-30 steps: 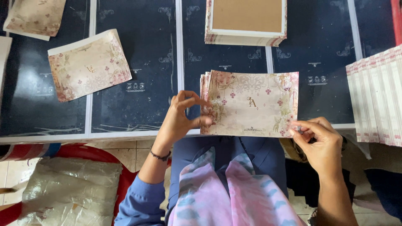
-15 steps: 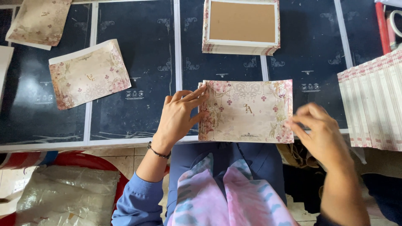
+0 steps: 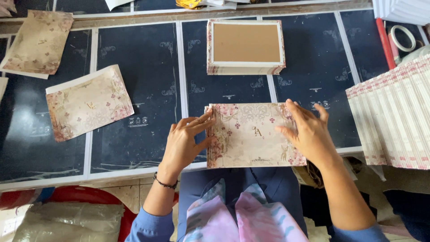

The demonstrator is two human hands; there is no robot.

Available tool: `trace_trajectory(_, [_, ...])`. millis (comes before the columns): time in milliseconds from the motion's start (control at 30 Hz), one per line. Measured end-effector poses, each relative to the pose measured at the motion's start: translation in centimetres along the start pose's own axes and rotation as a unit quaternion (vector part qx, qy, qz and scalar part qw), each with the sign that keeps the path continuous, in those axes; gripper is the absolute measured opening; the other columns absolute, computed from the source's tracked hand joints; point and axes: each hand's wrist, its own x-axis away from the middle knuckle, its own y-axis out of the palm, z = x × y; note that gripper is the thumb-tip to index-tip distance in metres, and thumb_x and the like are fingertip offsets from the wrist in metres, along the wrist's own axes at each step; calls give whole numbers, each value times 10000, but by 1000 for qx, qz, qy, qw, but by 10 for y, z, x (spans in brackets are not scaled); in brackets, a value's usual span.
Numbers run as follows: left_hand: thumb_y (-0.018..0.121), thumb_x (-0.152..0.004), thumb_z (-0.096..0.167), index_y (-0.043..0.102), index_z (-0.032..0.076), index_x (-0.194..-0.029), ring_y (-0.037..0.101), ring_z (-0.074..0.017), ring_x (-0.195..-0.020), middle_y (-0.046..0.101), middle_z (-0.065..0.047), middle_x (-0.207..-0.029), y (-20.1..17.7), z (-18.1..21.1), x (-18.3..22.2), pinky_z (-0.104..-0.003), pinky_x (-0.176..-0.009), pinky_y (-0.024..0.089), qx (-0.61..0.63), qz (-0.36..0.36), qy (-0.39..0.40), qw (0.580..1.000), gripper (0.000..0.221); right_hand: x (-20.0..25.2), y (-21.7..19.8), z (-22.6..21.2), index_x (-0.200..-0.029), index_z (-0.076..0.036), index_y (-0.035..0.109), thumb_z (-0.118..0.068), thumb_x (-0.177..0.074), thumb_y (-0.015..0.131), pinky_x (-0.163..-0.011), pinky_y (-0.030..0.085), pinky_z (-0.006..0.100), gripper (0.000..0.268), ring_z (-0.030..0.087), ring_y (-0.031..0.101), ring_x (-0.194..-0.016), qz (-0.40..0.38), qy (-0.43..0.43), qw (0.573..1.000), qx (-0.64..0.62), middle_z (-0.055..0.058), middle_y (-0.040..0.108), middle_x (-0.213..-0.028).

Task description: Organizing and stacking printed cards on a work table in a print shop.

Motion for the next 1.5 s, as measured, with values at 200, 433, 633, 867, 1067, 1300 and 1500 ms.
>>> trace_trajectory(200, [740,-913,450,652,291,-1418,556,-355,-1357,579,79,-1556,18,-12,5,-504,-966,470,123,25,-6,992,537,-109,17,28,-1183,-202,753,-397,-934,773,-1000,496,389,317,220,764,-871,86,-14,993,75,-27,749,-836])
trace_trajectory(433, [786,-905,356,683,293,-1397,555,-361,-1360,593,52,-1542,15,-9,5,-501,-988,466,165,34,-13,986,507,-220,37,27,-1546,-114,545,-262,-758,895,-1153,324,631,875,374,447,-1486,-60,-60,996,42,190,502,-1604])
trace_trajectory(633, [798,-885,325,681,294,-1395,552,-400,-1353,597,48,-1544,17,-10,5,-532,-986,464,184,40,-13,982,524,-223,5,15,-1402,6,667,-1,-879,773,-1141,409,577,534,403,558,-1373,-93,-97,991,5,269,584,-1479])
trace_trajectory(867, [789,-918,291,654,283,-1415,596,-274,-1285,555,43,-1563,24,-14,6,-451,-949,483,174,83,44,980,515,-155,-94,17,-1349,83,711,78,-1034,582,-795,585,443,340,333,749,-881,66,-187,976,-88,237,769,-1130])
trace_trajectory(1067, [772,-937,243,639,200,-1427,632,-267,-1296,529,-43,-1582,28,-15,5,-429,-1082,438,227,90,78,967,509,14,-113,-36,-1431,132,564,109,-1055,574,-740,678,350,377,354,759,-942,141,-221,960,-97,328,701,-1306])
trace_trajectory(1300, [629,-1030,138,590,112,-1455,490,-282,-1482,505,-114,-1596,27,-4,10,-393,-1148,401,321,92,79,939,428,77,-42,-82,-1276,52,678,89,-952,687,-1123,541,480,326,375,668,-1248,184,-235,954,-13,237,666,-1356])
trace_trajectory(1500, [573,-1059,258,594,154,-1432,500,-234,-1488,551,-96,-1563,24,-38,24,-341,-1035,486,373,168,56,911,388,74,-24,-75,-1326,24,663,-6,-944,729,-1165,505,483,388,383,633,-1296,170,-244,953,-56,225,627,-1419])
